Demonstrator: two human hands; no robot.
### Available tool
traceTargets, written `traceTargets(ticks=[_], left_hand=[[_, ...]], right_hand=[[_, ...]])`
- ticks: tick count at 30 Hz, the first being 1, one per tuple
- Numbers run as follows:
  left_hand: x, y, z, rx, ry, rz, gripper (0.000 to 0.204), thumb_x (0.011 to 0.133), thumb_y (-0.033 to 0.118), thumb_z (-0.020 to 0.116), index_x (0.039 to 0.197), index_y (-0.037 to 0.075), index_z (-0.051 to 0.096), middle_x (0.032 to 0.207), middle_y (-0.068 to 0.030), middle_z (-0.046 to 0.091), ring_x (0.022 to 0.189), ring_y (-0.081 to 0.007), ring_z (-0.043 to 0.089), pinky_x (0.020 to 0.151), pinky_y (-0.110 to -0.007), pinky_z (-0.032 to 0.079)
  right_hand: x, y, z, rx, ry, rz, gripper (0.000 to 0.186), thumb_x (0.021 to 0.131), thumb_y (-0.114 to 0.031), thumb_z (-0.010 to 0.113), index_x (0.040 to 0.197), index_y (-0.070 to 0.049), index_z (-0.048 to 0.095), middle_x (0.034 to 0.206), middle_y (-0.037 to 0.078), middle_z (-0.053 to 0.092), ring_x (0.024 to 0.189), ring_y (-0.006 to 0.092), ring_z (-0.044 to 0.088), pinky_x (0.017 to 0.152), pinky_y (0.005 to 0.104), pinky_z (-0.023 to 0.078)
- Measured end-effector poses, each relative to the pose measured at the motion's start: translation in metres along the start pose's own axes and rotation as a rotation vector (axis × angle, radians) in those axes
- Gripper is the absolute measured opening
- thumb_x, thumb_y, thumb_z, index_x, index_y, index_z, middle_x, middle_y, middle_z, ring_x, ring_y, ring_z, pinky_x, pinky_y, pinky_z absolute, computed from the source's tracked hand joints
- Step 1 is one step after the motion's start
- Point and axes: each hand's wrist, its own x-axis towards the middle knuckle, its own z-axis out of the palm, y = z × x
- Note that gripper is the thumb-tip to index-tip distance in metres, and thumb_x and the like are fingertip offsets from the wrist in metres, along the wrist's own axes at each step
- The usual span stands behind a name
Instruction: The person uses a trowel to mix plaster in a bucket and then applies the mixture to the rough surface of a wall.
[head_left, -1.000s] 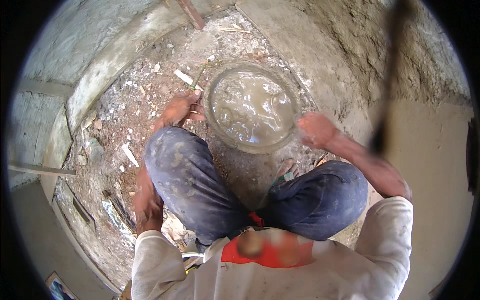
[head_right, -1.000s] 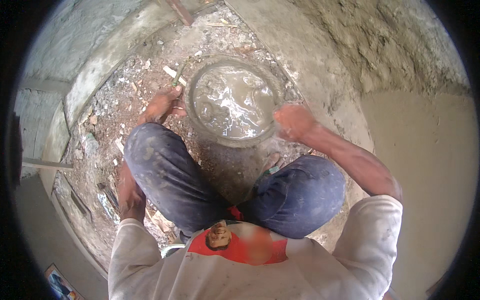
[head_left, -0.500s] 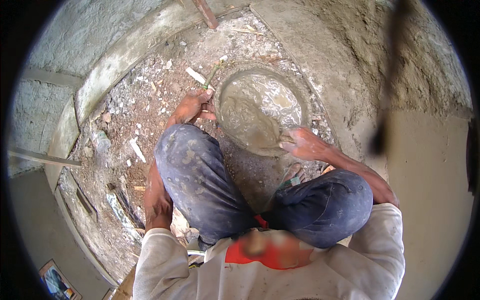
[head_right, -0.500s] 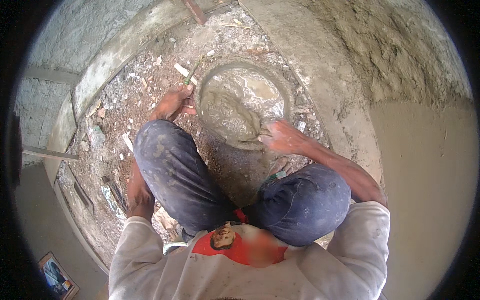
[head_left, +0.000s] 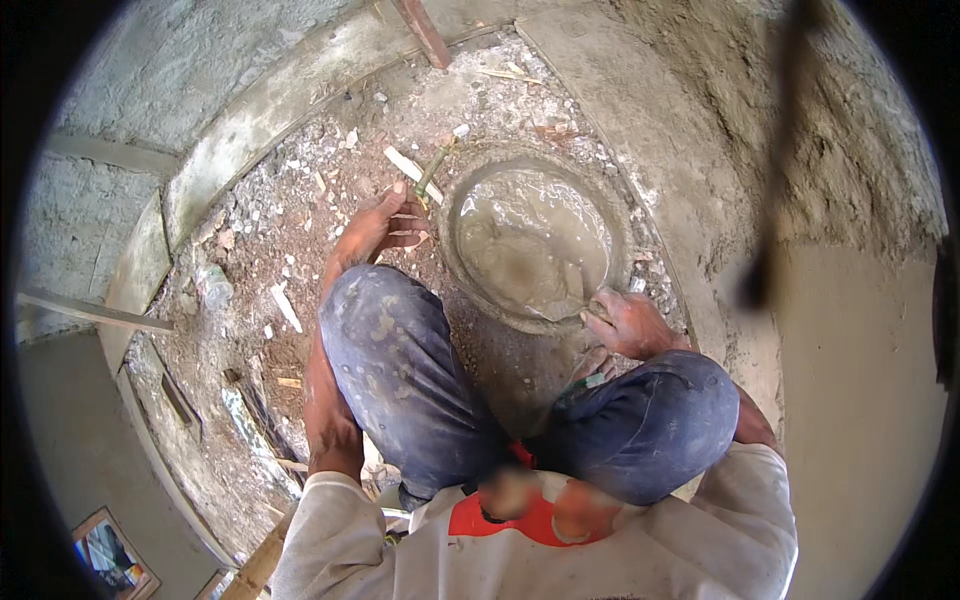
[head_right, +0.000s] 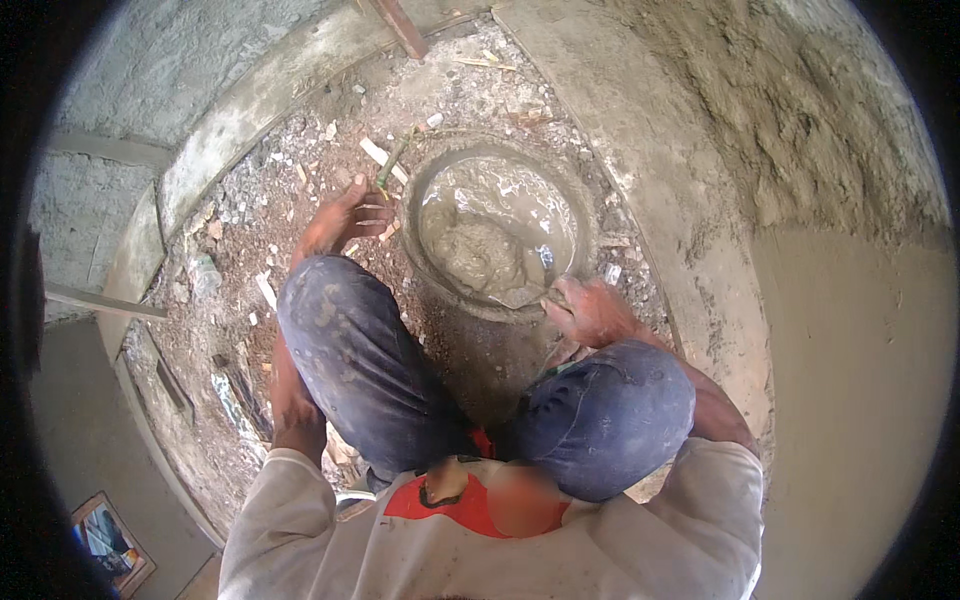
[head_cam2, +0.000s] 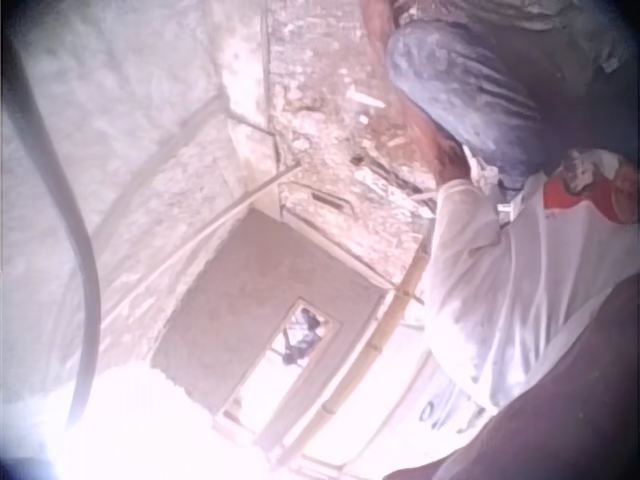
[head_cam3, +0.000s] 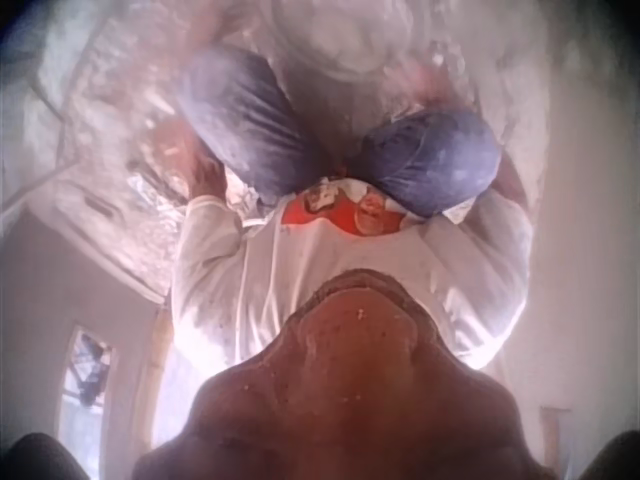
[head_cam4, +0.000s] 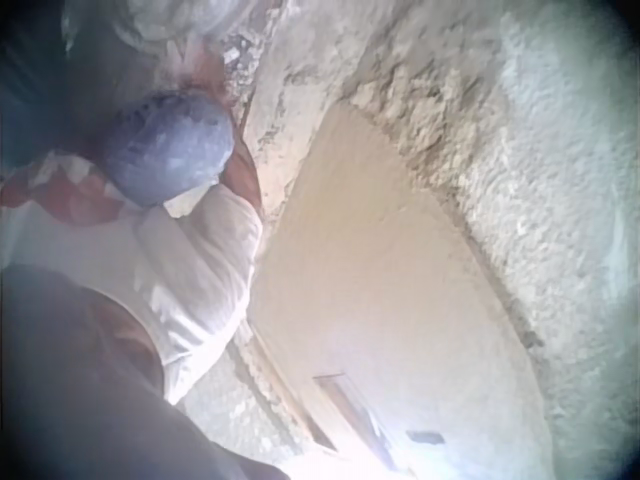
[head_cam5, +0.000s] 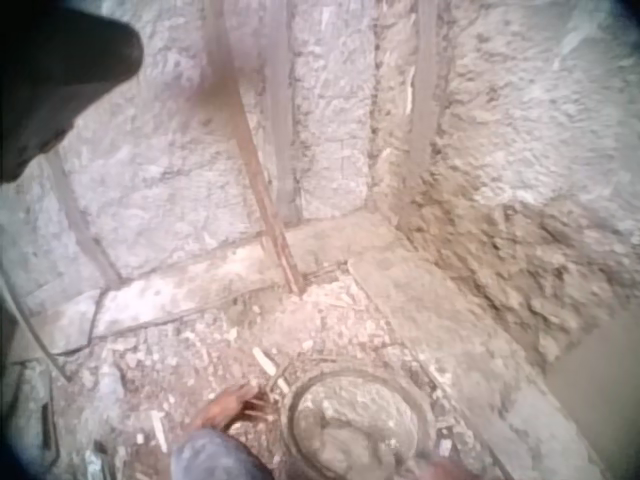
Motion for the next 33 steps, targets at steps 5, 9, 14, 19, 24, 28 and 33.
traceTargets(ticks=[5, 9, 14, 19, 24, 28, 33], left_hand=[[-0.027, 0.023, -0.020, 0.057, 0.160, 0.088, 0.049, 0.108, 0.039, 0.049, 0.138, 0.001, 0.057, 0.118, -0.0117, 0.069, 0.107, -0.0224, 0.069, 0.091, -0.038, 0.058], [-0.043, 0.054, -0.027, 0.138, 0.253, 0.202, 0.054, 0.106, 0.040, 0.054, 0.142, 0.001, 0.054, 0.124, -0.0123, 0.070, 0.108, -0.0228, 0.069, 0.091, -0.036, 0.056], [-0.079, 0.064, -0.034, 0.175, 0.296, 0.305, 0.057, 0.103, 0.045, 0.059, 0.142, 0.004, 0.055, 0.118, -0.0100, 0.070, 0.106, -0.0216, 0.069, 0.088, -0.035, 0.055], [-0.084, 0.057, -0.034, 0.200, 0.306, 0.199, 0.050, 0.102, 0.042, 0.062, 0.135, 0.004, 0.059, 0.113, -0.0072, 0.070, 0.101, -0.0200, 0.070, 0.085, -0.035, 0.055], [-0.068, 0.028, -0.027, 0.111, 0.271, 0.138, 0.048, 0.102, 0.039, 0.064, 0.134, 0.004, 0.059, 0.112, -0.0071, 0.070, 0.100, -0.0211, 0.070, 0.085, -0.037, 0.055], [-0.102, -0.010, -0.059, 0.082, 0.254, 0.047, 0.053, 0.101, 0.040, 0.065, 0.137, 0.003, 0.058, 0.117, -0.0092, 0.069, 0.106, -0.0227, 0.068, 0.087, -0.038, 0.055], [-0.054, 0.008, -0.005, 0.120, 0.077, -0.105, 0.054, 0.102, 0.042, 0.061, 0.141, 0.004, 0.057, 0.124, -0.0097, 0.066, 0.110, -0.0230, 0.064, 0.094, -0.040, 0.051]], right_hand=[[0.012, -0.008, -0.014, -0.014, 0.076, -0.019, 0.046, 0.099, -0.043, 0.058, 0.109, 0.002, 0.063, 0.082, 0.026, 0.068, 0.080, 0.0474, 0.068, 0.073, 0.0557, 0.055], [0.030, 0.015, -0.028, -0.037, 0.199, -0.131, 0.042, 0.101, -0.040, 0.055, 0.107, 0.001, 0.062, 0.079, 0.024, 0.067, 0.071, 0.0419, 0.068, 0.068, 0.0499, 0.057], [0.059, -0.020, -0.129, 0.024, 0.345, -0.333, 0.034, 0.103, -0.034, 0.057, 0.107, -0.001, 0.064, 0.075, 0.015, 0.067, 0.064, 0.0292, 0.068, 0.059, 0.0412, 0.058], [0.067, -0.021, -0.275, 0.681, 0.055, 0.019, 0.034, 0.096, -0.030, 0.069, 0.118, -0.004, 0.067, 0.082, 0.011, 0.069, 0.061, 0.0203, 0.067, 0.055, 0.0334, 0.058], [0.081, 0.104, -0.390, 0.794, 0.632, 0.349, 0.025, 0.094, -0.021, 0.069, 0.111, -0.003, 0.066, 0.068, 0.002, 0.059, 0.047, 0.0104, 0.053, 0.034, 0.0225, 0.044], [0.013, 0.115, -0.349, 0.728, 1.232, 0.337, 0.036, 0.100, -0.036, 0.061, 0.107, -0.001, 0.067, 0.067, -0.001, 0.056, 0.047, 0.0093, 0.047, 0.041, 0.0259, 0.037], [-0.067, 0.088, -0.229, 0.730, 0.800, 0.516, 0.034, 0.102, -0.035, 0.060, 0.097, -0.002, 0.061, 0.065, 0.001, 0.053, 0.048, 0.0094, 0.047, 0.042, 0.0260, 0.037]])
